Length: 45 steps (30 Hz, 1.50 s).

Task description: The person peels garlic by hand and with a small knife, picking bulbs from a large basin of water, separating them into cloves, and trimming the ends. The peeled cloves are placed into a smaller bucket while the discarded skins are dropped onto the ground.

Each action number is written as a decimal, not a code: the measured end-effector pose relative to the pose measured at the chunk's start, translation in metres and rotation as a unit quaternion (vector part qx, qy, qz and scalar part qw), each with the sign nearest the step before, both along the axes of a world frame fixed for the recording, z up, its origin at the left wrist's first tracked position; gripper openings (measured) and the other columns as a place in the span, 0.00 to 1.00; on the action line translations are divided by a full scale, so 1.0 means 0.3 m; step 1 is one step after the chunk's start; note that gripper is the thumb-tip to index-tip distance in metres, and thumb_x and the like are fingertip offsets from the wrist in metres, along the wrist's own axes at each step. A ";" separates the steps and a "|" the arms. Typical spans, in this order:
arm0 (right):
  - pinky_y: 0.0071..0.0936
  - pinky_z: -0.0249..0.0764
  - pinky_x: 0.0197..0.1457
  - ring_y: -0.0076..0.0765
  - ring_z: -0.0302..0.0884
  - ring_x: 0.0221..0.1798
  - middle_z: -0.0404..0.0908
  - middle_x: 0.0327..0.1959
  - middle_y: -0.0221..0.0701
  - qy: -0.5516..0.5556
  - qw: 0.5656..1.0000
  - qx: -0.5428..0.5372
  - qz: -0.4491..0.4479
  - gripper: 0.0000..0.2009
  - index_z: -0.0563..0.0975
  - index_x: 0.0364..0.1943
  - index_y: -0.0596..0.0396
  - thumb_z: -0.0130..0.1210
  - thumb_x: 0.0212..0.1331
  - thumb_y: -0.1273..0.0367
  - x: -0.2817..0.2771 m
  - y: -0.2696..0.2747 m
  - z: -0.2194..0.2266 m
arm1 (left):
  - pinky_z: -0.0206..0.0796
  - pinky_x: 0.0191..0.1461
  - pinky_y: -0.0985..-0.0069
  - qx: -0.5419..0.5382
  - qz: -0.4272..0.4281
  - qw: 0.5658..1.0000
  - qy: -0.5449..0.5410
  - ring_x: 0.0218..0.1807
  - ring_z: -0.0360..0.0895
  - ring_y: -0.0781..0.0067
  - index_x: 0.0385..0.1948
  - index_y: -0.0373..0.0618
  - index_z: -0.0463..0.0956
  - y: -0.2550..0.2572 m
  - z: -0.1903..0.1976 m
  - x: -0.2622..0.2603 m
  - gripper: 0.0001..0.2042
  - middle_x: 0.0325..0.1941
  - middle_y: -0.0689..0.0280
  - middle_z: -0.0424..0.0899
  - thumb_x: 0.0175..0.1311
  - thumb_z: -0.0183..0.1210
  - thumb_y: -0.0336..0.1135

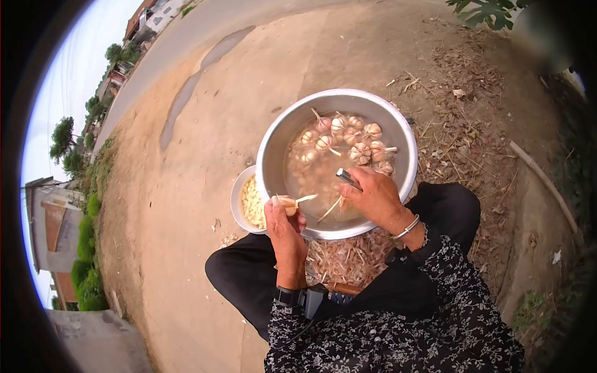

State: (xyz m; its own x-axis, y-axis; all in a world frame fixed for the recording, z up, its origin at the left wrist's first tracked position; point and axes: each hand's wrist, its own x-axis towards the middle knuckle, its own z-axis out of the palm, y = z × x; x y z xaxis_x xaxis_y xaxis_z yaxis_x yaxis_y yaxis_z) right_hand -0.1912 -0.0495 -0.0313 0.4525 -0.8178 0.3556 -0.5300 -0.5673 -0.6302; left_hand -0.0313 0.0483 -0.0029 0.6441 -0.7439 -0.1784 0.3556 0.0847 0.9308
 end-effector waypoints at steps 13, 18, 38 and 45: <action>0.29 0.70 0.30 0.34 0.74 0.26 0.72 0.24 0.34 -0.297 0.886 0.310 0.177 0.15 0.69 0.34 0.61 0.57 0.59 0.63 0.093 0.099 0.010 | 0.57 0.25 0.85 0.064 -0.070 0.975 -0.203 0.22 0.61 0.84 0.37 0.44 0.62 0.001 -0.018 -0.142 0.11 0.25 0.70 0.67 0.74 0.38 0.42; 0.37 0.71 0.29 0.52 0.75 0.27 0.74 0.25 0.41 -0.234 0.934 0.208 0.171 0.14 0.68 0.33 0.61 0.56 0.59 0.63 0.092 0.104 0.005 | 0.63 0.29 0.73 0.084 -0.050 0.905 -0.414 0.23 0.65 0.74 0.39 0.42 0.61 0.005 -0.034 -0.125 0.10 0.23 0.67 0.66 0.74 0.37 0.39; 0.13 0.48 0.08 0.13 0.53 0.08 0.73 0.18 0.30 -0.415 0.566 0.682 0.205 0.09 0.71 0.34 0.58 0.50 0.64 0.65 0.008 0.048 0.099 | 0.63 0.27 0.85 -0.033 -0.135 0.988 0.069 0.34 0.77 0.72 0.41 0.44 0.66 0.077 0.047 -0.104 0.10 0.40 0.62 0.76 0.69 0.48 0.41; 0.12 0.47 0.09 0.12 0.55 0.09 0.71 0.15 0.27 -0.265 0.550 0.721 0.328 0.14 0.70 0.37 0.60 0.53 0.63 0.61 0.039 0.141 0.073 | 0.65 0.28 0.87 0.032 -0.160 0.985 -0.048 0.28 0.74 0.81 0.45 0.40 0.68 0.232 0.015 -0.056 0.15 0.32 0.67 0.77 0.58 0.61 0.29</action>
State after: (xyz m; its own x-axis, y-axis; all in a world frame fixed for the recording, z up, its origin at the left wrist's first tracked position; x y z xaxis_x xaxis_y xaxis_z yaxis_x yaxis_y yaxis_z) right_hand -0.1795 -0.0072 -0.0095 0.9633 -0.1459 -0.2253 -0.0346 0.7649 -0.6432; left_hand -0.0482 0.1179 0.0017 0.3938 -0.9013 -0.1804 0.2642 -0.0770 0.9614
